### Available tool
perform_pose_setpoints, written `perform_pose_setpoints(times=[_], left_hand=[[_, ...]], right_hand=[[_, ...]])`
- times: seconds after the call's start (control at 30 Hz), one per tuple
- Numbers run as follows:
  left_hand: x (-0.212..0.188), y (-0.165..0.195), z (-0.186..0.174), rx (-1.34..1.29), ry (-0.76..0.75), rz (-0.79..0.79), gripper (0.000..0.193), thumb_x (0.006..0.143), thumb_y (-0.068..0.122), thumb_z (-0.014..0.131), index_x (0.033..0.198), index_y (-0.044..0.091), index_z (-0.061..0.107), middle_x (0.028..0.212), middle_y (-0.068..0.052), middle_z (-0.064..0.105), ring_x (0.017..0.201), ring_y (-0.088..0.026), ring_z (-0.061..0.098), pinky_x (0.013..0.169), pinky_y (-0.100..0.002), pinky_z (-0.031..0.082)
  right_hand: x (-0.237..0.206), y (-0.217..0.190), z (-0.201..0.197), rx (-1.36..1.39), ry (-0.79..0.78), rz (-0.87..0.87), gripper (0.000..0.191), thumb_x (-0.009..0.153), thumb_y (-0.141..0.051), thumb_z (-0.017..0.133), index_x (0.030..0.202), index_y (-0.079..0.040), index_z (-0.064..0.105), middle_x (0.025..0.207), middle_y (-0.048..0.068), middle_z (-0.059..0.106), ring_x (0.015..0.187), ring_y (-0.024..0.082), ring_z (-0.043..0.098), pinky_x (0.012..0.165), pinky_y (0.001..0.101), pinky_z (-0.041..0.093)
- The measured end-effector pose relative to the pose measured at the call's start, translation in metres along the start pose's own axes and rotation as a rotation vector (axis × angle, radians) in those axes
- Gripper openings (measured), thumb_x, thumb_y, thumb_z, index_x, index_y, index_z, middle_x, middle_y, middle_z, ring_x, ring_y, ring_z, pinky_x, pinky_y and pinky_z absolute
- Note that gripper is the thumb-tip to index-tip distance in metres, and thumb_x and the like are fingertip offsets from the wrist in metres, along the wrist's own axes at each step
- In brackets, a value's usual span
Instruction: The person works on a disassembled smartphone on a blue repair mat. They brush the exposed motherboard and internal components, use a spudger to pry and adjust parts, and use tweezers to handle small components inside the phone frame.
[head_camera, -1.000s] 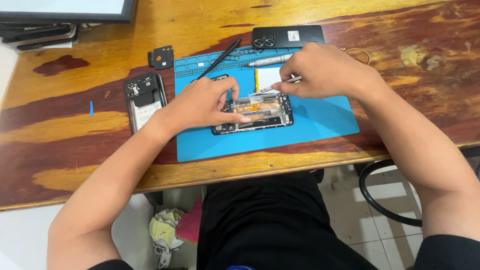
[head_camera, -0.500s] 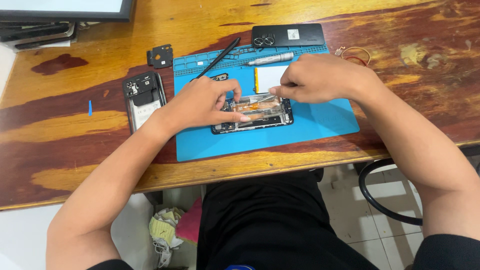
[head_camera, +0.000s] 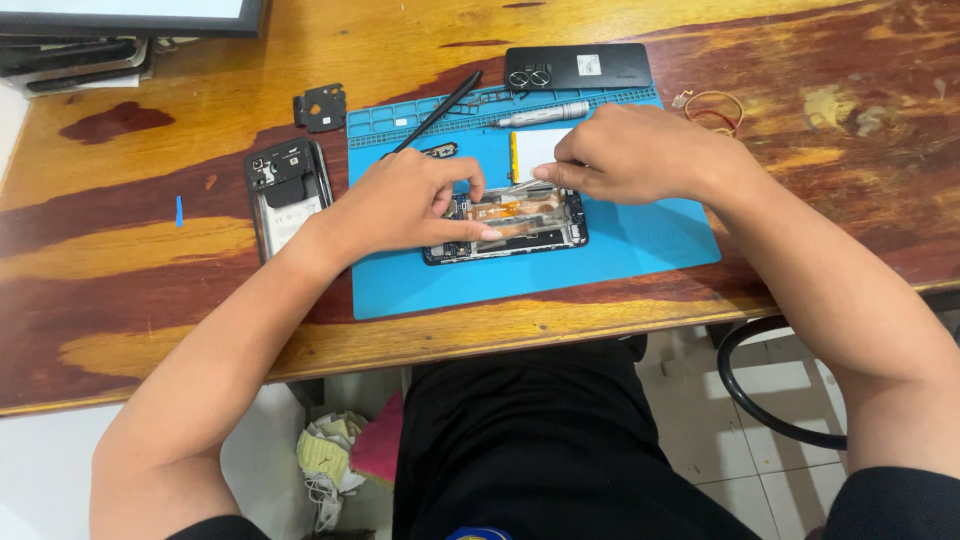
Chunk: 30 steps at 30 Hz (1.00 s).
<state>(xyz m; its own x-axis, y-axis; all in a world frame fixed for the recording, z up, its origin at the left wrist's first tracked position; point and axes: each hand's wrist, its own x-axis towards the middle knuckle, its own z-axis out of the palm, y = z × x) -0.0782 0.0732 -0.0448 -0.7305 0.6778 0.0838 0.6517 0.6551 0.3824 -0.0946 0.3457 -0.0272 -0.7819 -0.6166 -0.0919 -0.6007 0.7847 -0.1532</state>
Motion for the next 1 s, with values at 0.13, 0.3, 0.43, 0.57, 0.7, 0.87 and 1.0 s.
perform_pose_setpoints(times=[0.13, 0.3, 0.43, 0.57, 0.7, 0.87, 1.0], left_hand=[[0.0000, 0.0007, -0.0008, 0.000, -0.011, -0.010, 0.049, 0.079, 0.062, 0.078, 0.097, 0.016, 0.072, 0.052, 0.000, 0.049, 0.047, -0.017, 0.054, 0.048, -0.035, 0.040], [-0.0010, 0.0034, -0.0017, -0.017, -0.013, -0.028, 0.050, 0.078, 0.061, 0.079, 0.100, 0.016, 0.071, 0.052, 0.000, 0.049, 0.046, -0.018, 0.054, 0.048, -0.035, 0.040], [-0.0010, 0.0053, -0.0026, -0.014, -0.010, -0.011, 0.052, 0.079, 0.060, 0.079, 0.104, 0.016, 0.070, 0.051, -0.001, 0.050, 0.046, -0.018, 0.054, 0.049, -0.036, 0.041], [-0.0015, 0.0056, -0.0030, -0.028, -0.007, -0.008, 0.053, 0.079, 0.060, 0.079, 0.106, 0.016, 0.070, 0.052, -0.001, 0.051, 0.046, -0.018, 0.054, 0.049, -0.036, 0.042], [-0.0014, 0.0060, -0.0024, -0.037, -0.008, -0.029, 0.054, 0.078, 0.061, 0.079, 0.106, 0.016, 0.070, 0.052, -0.001, 0.051, 0.046, -0.018, 0.054, 0.048, -0.036, 0.042], [-0.0008, 0.0068, -0.0035, -0.042, -0.012, -0.049, 0.055, 0.077, 0.061, 0.080, 0.106, 0.015, 0.070, 0.052, -0.001, 0.053, 0.046, -0.018, 0.055, 0.048, -0.035, 0.043], [0.0004, 0.0063, -0.0040, -0.029, -0.011, -0.048, 0.055, 0.077, 0.061, 0.080, 0.105, 0.014, 0.071, 0.052, -0.001, 0.054, 0.047, -0.018, 0.056, 0.049, -0.035, 0.044]], right_hand=[[0.0003, 0.0040, 0.0022, 0.028, 0.027, 0.011, 0.054, 0.104, -0.048, 0.049, 0.081, -0.006, 0.074, 0.065, 0.019, 0.066, 0.070, 0.041, 0.066, 0.069, 0.0533, 0.052], [0.0006, 0.0071, 0.0053, 0.005, 0.059, -0.006, 0.057, 0.105, -0.048, 0.049, 0.079, -0.003, 0.073, 0.067, 0.020, 0.066, 0.072, 0.043, 0.066, 0.070, 0.0545, 0.051], [-0.0004, 0.0075, 0.0044, 0.021, 0.076, 0.007, 0.053, 0.104, -0.047, 0.051, 0.083, -0.005, 0.075, 0.065, 0.019, 0.067, 0.068, 0.041, 0.067, 0.068, 0.0528, 0.053], [-0.0023, 0.0067, 0.0019, 0.027, 0.090, 0.021, 0.050, 0.100, -0.049, 0.055, 0.086, -0.007, 0.078, 0.063, 0.018, 0.068, 0.065, 0.039, 0.068, 0.067, 0.0496, 0.054], [-0.0010, 0.0021, 0.0033, 0.017, 0.115, -0.017, 0.048, 0.099, -0.048, 0.057, 0.082, -0.008, 0.078, 0.063, 0.015, 0.068, 0.066, 0.038, 0.068, 0.067, 0.0493, 0.054], [-0.0005, -0.0014, 0.0042, 0.008, 0.094, 0.002, 0.045, 0.100, -0.046, 0.059, 0.083, -0.009, 0.079, 0.065, 0.015, 0.069, 0.068, 0.038, 0.068, 0.068, 0.0496, 0.053], [-0.0009, -0.0022, 0.0036, 0.044, 0.113, -0.006, 0.041, 0.098, -0.046, 0.060, 0.088, -0.011, 0.080, 0.066, 0.015, 0.071, 0.069, 0.037, 0.069, 0.069, 0.0491, 0.054]])
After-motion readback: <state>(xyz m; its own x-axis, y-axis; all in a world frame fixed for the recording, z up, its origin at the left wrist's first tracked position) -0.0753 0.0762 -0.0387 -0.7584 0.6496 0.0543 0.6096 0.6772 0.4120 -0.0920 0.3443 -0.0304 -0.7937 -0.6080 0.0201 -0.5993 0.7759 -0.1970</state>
